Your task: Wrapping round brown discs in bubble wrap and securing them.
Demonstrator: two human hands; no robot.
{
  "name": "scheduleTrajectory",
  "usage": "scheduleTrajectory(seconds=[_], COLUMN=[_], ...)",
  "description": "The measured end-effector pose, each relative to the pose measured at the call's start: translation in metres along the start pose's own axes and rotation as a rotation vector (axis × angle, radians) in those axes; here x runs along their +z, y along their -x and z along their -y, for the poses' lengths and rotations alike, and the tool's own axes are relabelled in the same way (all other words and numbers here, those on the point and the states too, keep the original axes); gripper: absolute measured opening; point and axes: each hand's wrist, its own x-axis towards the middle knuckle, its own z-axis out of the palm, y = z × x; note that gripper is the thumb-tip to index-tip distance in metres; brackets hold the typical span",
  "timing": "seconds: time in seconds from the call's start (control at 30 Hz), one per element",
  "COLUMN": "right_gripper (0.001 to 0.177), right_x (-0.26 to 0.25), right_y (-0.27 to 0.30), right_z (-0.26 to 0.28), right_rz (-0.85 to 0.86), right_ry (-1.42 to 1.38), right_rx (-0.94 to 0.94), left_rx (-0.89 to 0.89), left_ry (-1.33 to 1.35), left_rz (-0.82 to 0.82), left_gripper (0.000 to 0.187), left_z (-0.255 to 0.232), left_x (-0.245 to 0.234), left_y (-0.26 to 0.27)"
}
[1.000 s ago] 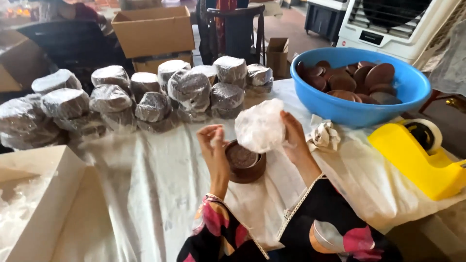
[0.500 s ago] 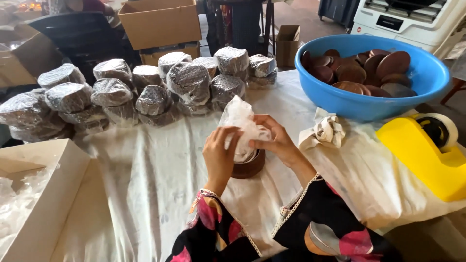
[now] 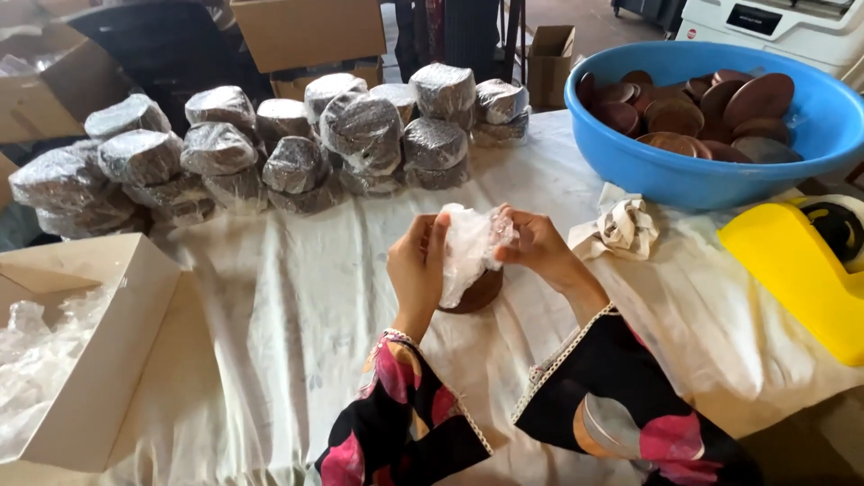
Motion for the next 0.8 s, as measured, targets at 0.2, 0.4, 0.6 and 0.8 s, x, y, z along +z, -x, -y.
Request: scheduleTrajectory(seconds=[0.2, 0.4, 0.6, 0.8], right_gripper=[0.016, 0.012, 0.012, 0.011], right_x=[0.000, -0.008, -0.014, -0.020], right_y=[-0.005, -0.008, -0.001, -0.004], right_z=[-0.003, 0.002, -0.005, -0.004], right_rz=[-0.083, -0.350, -0.360, -0.400], right_ry=[0.128, -0.386, -0.363, -0.381], right_rx=[0.045, 0.013, 0.049, -0.030], left_rx=[-0.007, -0.126, -0.178, -0.218], left_ry=[-0.137, -0.035, 0.150, 0.463], left_rz=[-0.025, 0.007, -0.118, -0.234], left_gripper=[0.034, 0.039, 0.039, 0.037], left_z=[-0.004, 0.001, 0.033, 0.041], left_x=[-0.010, -0.013, -0.022, -0.031], left_y=[-0.006, -0.012, -0.022, -0.031])
